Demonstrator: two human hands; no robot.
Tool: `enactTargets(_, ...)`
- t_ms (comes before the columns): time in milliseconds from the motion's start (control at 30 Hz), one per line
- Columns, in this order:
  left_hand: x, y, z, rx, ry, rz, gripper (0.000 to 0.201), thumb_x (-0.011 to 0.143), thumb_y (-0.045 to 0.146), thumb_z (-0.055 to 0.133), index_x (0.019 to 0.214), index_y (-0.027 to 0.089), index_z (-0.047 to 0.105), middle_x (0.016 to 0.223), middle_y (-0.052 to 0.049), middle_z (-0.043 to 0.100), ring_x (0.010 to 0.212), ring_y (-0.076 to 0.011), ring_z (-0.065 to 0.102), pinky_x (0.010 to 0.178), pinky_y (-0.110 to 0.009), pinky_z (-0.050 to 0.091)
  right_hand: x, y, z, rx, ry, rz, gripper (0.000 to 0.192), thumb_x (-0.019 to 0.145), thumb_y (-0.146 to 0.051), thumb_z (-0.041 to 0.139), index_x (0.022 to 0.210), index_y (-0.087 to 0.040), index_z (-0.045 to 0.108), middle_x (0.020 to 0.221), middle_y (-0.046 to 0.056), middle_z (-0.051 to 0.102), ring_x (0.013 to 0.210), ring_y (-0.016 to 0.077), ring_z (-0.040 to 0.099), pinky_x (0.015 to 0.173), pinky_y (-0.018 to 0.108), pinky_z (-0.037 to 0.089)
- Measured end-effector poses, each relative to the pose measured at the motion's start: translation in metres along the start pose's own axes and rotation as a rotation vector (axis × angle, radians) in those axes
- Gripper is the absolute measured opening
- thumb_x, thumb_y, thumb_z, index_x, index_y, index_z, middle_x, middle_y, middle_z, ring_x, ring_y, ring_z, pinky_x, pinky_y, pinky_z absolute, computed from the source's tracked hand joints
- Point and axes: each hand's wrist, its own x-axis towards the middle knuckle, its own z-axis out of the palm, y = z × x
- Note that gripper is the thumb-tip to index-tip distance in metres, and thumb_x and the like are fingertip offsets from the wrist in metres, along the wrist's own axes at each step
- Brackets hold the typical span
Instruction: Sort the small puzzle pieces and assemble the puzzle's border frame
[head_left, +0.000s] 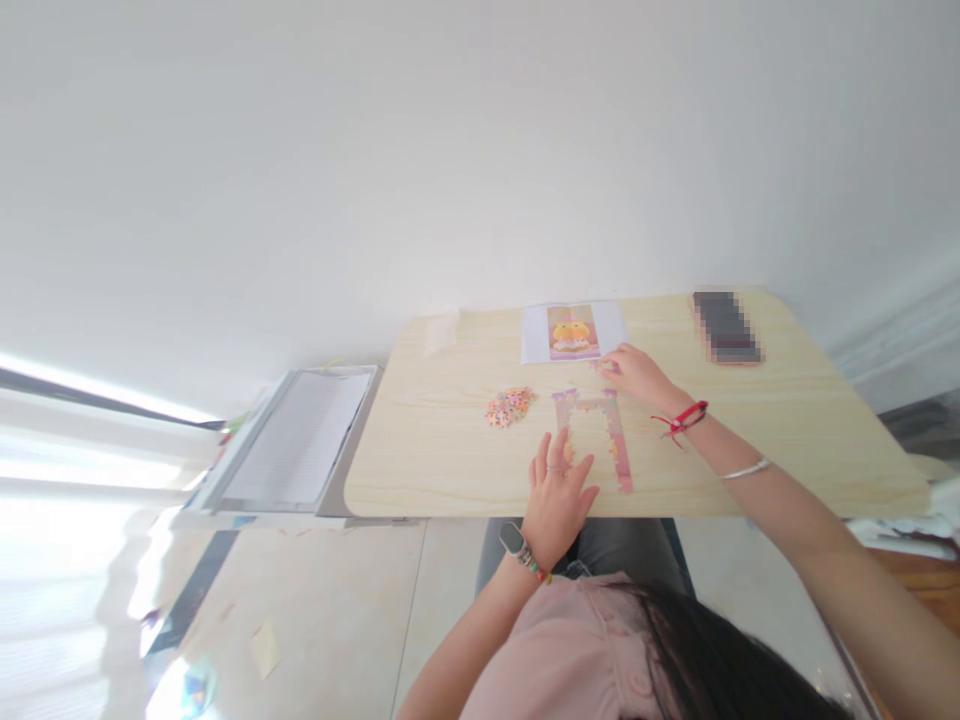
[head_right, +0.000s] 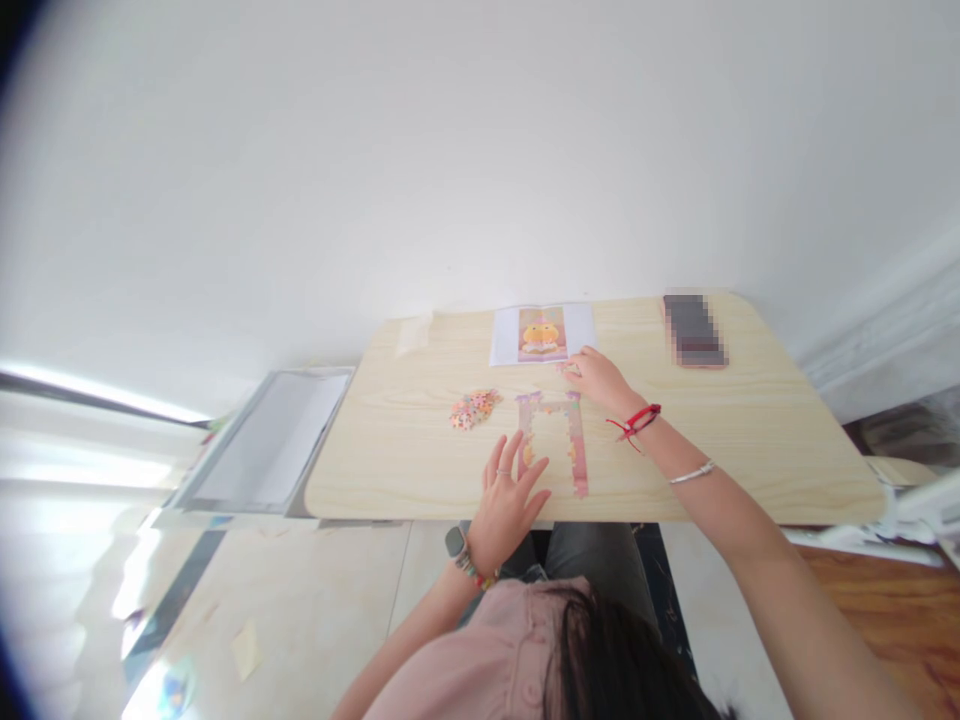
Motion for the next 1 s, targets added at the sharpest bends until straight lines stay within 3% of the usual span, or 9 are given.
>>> enactTargets(100,-0.005,-0.003,0.000,0.001,0.009,-0.015,0.037,0.078,0.020,0.060,0.114,0.023,0.051,0.143,-0.013,0.019,0.132,-0.0353,0.018,0.096,-0.054,0.037,0.010,-0.009,0.005,-0.051,0.000,0.063,0.028,0.084,-0.034,0.046,0.092,-0.012,0.063,0.092,0.011,0.059,0.084,0.0186,0.055,0.072,0.026,0.039)
enactTargets(267,-0.008,-0.006,0.000,-0.004,0.014,-0.030,0.037,0.079,0.018,0.058,0.114,0.022,0.050,0.142,-0.014,0.019,0.132,-0.0353,0.016,0.097,-0.054,0.036,0.015,-0.015,0.012,-0.133,-0.005,0.126,0.027,0.087,-0.028,0.041,0.091,-0.010,0.060,0.095,0.014,0.058,0.085,0.0214,0.055,0.068,0.029,0.038)
enactTargets(633,-0.005,-0.018,-0.003,-0.014,0.074,-0.083,0.034,0.083,0.021,0.053,0.116,0.026,0.051,0.142,-0.010,0.018,0.132,-0.0334,0.017,0.097,-0.052,0.036,0.002,-0.012,0.001,-0.149,-0.059,0.003,0.030,0.090,-0.031,0.038,0.088,-0.011,0.060,0.092,0.013,0.059,0.079,0.0196,0.057,0.068,0.029,0.037)
enactTargets(733,-0.007,-0.026,-0.006,-0.002,0.103,-0.106,0.031,0.083,0.021,0.053,0.114,0.024,0.053,0.142,-0.010,0.018,0.132,-0.0334,0.017,0.099,-0.052,0.036,-0.018,-0.022,-0.003,-0.057,-0.010,-0.113,0.025,0.089,-0.032,0.041,0.090,-0.013,0.059,0.091,0.009,0.059,0.080,0.0178,0.055,0.070,0.027,0.037)
enactTargets(900,-0.017,-0.037,-0.008,0.010,0.123,-0.117,0.026,0.083,0.017,0.051,0.109,0.021,0.056,0.141,-0.011,0.021,0.132,-0.0327,0.018,0.099,-0.052,0.036,-0.082,-0.058,0.006,-0.015,0.058,-0.503,0.016,0.088,-0.025,0.045,0.085,-0.016,0.058,0.082,0.006,0.060,0.080,0.0176,0.053,0.069,0.030,0.037)
enactTargets(1000,-0.025,-0.036,-0.007,-0.009,0.120,-0.082,0.025,0.084,0.014,0.049,0.107,0.020,0.057,0.140,-0.012,0.024,0.132,-0.0314,0.018,0.099,-0.050,0.038,-0.116,-0.081,0.019,-0.092,0.065,-0.546,0.019,0.089,-0.022,0.043,0.082,-0.016,0.059,0.077,0.004,0.060,0.078,0.0170,0.053,0.074,0.034,0.036)
